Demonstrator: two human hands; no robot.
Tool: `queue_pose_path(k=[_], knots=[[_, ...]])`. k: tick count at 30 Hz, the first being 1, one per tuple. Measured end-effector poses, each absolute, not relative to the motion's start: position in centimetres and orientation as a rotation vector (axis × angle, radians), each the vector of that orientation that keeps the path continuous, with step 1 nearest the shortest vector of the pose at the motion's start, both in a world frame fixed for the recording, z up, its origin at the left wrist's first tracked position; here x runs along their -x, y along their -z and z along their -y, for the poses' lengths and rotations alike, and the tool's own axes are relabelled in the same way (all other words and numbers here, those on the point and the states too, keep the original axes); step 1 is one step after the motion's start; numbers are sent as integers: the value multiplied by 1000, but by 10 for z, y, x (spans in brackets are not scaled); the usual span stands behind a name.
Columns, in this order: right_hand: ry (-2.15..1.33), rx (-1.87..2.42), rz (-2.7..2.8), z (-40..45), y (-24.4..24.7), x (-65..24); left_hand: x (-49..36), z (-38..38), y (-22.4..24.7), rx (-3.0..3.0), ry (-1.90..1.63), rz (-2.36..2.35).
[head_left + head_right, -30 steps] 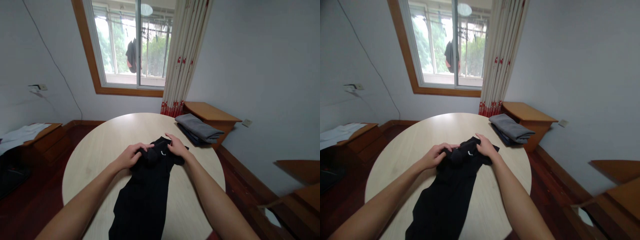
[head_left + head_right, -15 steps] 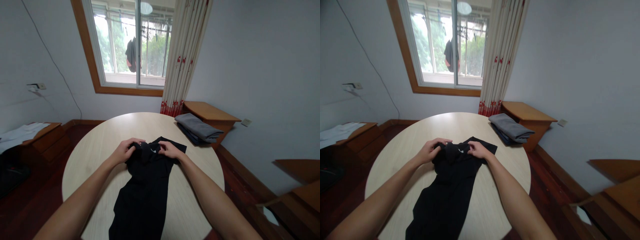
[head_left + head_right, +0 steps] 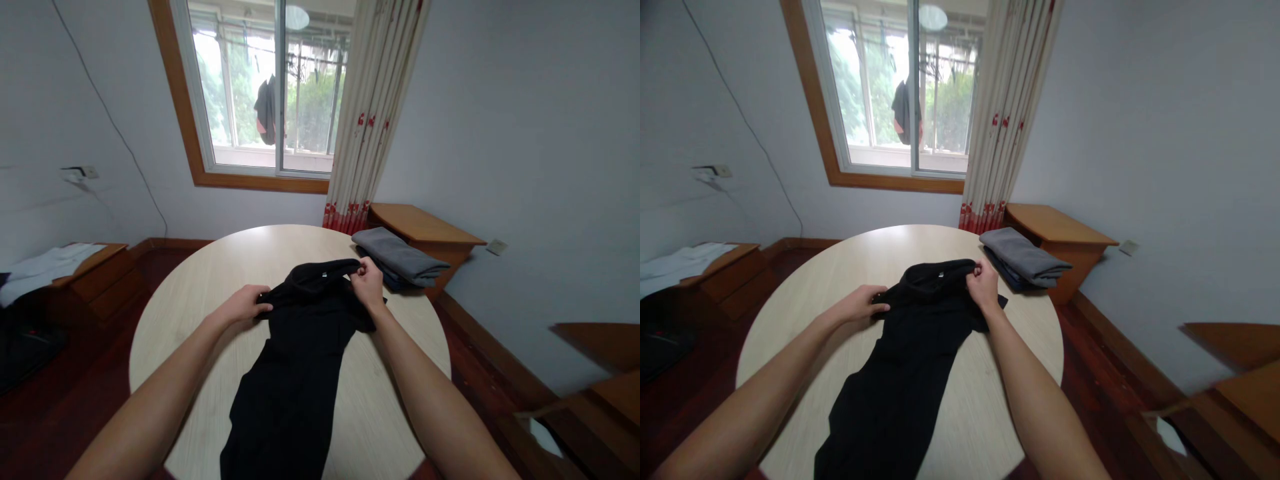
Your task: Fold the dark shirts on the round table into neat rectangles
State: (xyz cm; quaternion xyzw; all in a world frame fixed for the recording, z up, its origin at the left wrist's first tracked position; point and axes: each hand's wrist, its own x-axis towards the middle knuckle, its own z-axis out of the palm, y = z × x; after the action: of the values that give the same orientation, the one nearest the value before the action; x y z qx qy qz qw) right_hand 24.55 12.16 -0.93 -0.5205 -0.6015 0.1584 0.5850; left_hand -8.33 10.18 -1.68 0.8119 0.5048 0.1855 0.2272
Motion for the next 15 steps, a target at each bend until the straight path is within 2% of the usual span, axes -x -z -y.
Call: queue_pose_path(k=[3, 7, 12, 15], knots=[[-478, 1078, 1224, -119, 3, -243, 86, -106, 19, -2313, -524, -1652], [-546, 962, 983, -107, -17, -239, 92, -102, 4, -2277, -910, -1882], [-570, 793, 839, -95, -46, -239, 99, -77, -48, -2030, -1424, -1758], [-562, 787, 871, -116, -73, -240, 106, -70, -91, -2008, -1576, -1808]])
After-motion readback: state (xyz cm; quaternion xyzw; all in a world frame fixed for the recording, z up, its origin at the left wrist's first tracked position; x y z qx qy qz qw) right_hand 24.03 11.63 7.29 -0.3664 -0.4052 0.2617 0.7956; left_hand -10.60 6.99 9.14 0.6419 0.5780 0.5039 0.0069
